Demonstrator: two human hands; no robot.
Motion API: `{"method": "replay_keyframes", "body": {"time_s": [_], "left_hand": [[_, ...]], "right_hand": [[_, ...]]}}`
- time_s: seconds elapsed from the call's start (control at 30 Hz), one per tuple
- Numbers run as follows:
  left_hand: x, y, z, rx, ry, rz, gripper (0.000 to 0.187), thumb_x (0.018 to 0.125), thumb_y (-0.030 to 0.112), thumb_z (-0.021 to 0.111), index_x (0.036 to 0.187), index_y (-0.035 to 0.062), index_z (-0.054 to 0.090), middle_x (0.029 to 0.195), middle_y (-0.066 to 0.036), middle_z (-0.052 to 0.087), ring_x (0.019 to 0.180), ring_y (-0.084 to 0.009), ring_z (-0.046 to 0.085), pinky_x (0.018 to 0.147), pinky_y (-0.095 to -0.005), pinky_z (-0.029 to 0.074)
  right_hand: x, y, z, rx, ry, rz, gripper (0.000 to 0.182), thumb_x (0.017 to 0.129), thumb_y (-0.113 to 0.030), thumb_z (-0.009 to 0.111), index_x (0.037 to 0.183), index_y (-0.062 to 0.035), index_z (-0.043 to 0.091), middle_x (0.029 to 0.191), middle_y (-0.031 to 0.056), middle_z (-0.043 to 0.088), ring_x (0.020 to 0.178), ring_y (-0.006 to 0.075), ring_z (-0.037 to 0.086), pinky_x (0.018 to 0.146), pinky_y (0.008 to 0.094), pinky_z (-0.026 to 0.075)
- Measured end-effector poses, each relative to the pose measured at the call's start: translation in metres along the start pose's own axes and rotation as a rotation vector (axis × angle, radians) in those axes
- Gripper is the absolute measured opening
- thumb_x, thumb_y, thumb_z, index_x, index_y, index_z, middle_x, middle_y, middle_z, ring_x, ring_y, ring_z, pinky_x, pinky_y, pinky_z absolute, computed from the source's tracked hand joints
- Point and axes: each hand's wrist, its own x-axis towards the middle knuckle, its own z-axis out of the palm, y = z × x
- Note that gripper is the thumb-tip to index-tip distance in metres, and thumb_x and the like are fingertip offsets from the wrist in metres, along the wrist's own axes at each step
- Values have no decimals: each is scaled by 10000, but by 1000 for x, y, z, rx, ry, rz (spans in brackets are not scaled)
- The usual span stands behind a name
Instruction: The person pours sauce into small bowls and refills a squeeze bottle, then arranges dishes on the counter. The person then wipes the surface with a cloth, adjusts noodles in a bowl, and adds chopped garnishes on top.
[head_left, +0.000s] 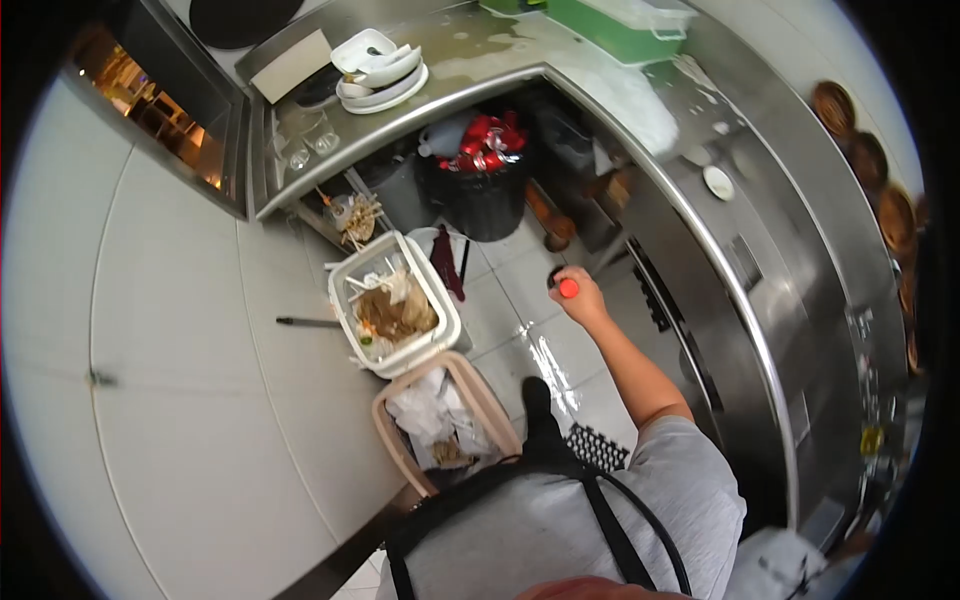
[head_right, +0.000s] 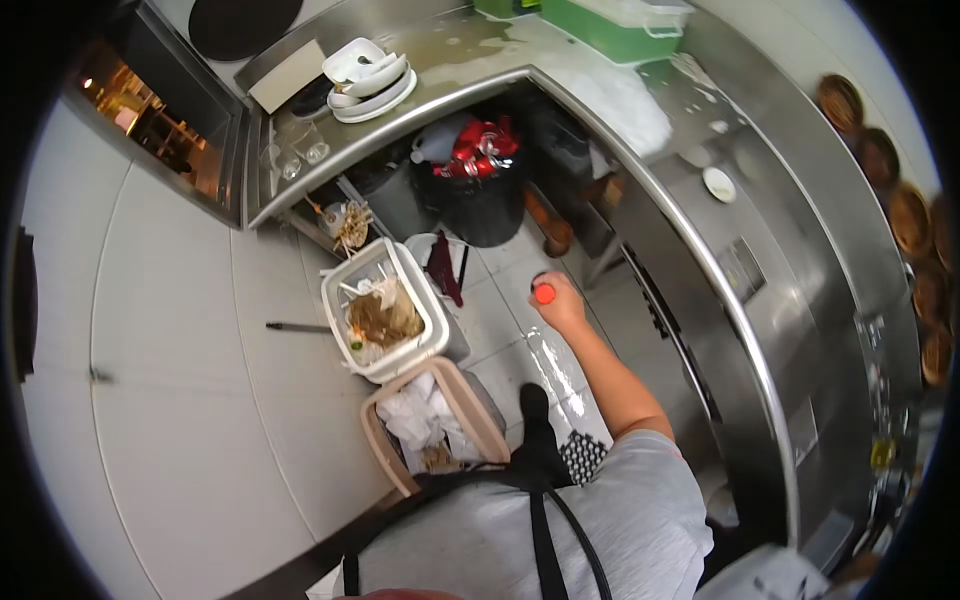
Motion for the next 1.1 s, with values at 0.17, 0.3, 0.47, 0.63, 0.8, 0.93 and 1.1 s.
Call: {"method": "replay_keyframes", "body": {"time_s": [0.17, 0.3, 0.47, 0.63, 0.8, 0.93, 1.1], "left_hand": [[-39, -15, 56, 184, 69, -27, 460, 863, 401, 275, 1024, 20, 476, 976, -93, 522, 858, -201, 503, 782, -334, 389], [-59, -22, 79, 286, 109, -49, 457, 858, 408, 290, 1036, 27, 469, 969, -87, 521, 850, -192, 499, 768, -322, 389], [-84, -18, 79, 399, 153, -52, 455, 851, 418, 310, 1050, 37, 459, 959, -79, 520, 839, -180, 496, 750, -306, 389], [-97, -11, 76, 488, 159, -82, 456, 845, 427, 329, 1065, 46, 450, 949, -71, 519, 829, -169, 492, 732, -290, 389], [-98, 3, 41, 534, 215, -107, 460, 839, 437, 348, 1080, 56, 441, 940, -63, 518, 818, -157, 488, 714, -274, 389], [-70, 34, -8, 565, 226, -18, 465, 834, 445, 363, 1091, 63, 433, 932, -57, 517, 810, -148, 485, 699, -261, 389], [-67, 58, -68, 517, 211, -33, 474, 828, 454, 382, 1106, 73, 424, 923, -49, 516, 799, -136, 481, 681, -245, 389]], "right_hand": [[189, 29, 51, 388, 384, -358, 264, 620, -77, 676, 851, -70, 550, 1035, 140, 503, 981, 271, 483, 831, 330, 390], [325, 36, 99, 888, 565, -91, 238, 655, -71, 661, 856, -45, 537, 1033, 133, 493, 967, 229, 478, 843, 320, 369], [420, 36, 128, 1251, 281, 133, 405, 747, -65, 581, 1102, -101, 389, 891, 62, 534, 745, 160, 559, 678, 274, 462], [407, 94, 177, 1176, 185, 539, 285, 791, -92, 516, 1071, -96, 464, 909, 60, 539, 762, 161, 564, 617, 256, 466], [309, 126, 192, 1187, 176, 453, 406, 791, -210, 548, 1159, -104, 413, 991, 18, 499, 817, 137, 509, 612, 254, 438], [137, 214, 191, 218, -251, 303, 104, 767, -181, 489, 788, -80, 504, 641, 41, 503, 590, 171, 514, 518, 319, 421], [-22, 221, 138, -649, -1248, -9, 260, 788, -212, 456, 982, -47, 509, 763, 171, 568, 681, 281, 564, 569, 402, 448]]}}
